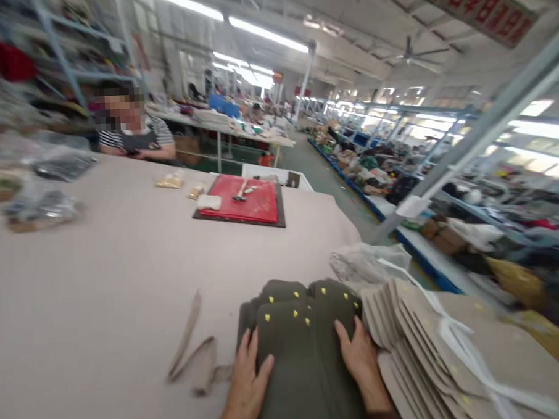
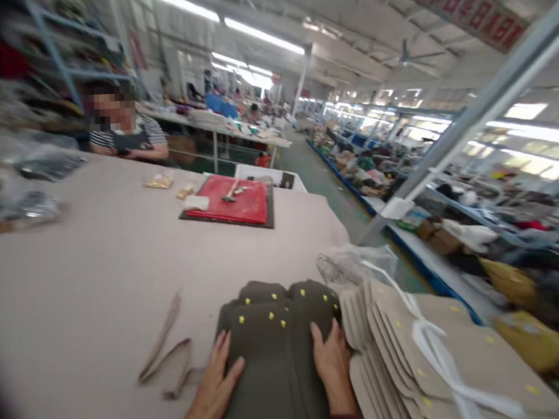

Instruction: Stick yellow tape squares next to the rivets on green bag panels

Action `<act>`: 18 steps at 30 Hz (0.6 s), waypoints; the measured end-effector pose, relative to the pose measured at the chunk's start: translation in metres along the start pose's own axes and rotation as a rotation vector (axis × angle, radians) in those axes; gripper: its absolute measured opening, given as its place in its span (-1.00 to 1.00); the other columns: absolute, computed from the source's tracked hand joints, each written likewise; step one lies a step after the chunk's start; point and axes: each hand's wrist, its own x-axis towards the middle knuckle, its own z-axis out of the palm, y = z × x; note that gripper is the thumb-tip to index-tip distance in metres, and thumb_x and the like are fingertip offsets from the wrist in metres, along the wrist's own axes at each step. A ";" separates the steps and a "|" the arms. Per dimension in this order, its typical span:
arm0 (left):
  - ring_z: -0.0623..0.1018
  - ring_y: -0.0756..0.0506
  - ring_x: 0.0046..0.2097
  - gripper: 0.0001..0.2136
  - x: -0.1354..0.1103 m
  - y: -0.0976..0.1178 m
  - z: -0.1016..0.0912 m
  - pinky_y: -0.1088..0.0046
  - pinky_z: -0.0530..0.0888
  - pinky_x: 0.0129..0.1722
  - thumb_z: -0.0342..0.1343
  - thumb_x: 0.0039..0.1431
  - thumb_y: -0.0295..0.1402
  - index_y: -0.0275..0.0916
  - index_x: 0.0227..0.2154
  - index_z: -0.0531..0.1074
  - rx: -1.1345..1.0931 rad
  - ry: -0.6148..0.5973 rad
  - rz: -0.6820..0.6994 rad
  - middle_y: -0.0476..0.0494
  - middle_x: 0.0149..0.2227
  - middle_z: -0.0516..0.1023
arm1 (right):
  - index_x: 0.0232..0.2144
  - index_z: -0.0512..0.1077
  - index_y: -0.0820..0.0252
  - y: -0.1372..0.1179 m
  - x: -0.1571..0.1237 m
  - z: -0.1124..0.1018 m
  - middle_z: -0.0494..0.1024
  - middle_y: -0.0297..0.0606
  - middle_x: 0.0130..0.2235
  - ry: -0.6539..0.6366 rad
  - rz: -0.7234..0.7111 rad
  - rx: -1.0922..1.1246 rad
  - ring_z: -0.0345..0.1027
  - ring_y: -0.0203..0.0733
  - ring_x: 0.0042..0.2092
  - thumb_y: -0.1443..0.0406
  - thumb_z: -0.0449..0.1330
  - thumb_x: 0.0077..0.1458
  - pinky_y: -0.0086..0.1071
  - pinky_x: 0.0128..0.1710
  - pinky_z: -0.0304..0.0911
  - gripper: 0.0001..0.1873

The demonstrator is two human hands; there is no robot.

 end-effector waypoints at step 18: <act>0.08 -0.31 0.35 -0.07 0.009 0.009 -0.006 0.04 0.05 0.32 0.11 -0.01 0.06 -0.42 0.29 -0.07 -0.017 0.054 -0.149 -0.45 0.34 0.03 | 0.24 0.07 0.54 0.032 -0.009 0.004 0.26 0.31 0.20 -0.102 0.107 -0.141 0.15 0.26 0.24 -0.05 0.01 0.11 0.05 0.17 0.05 -0.13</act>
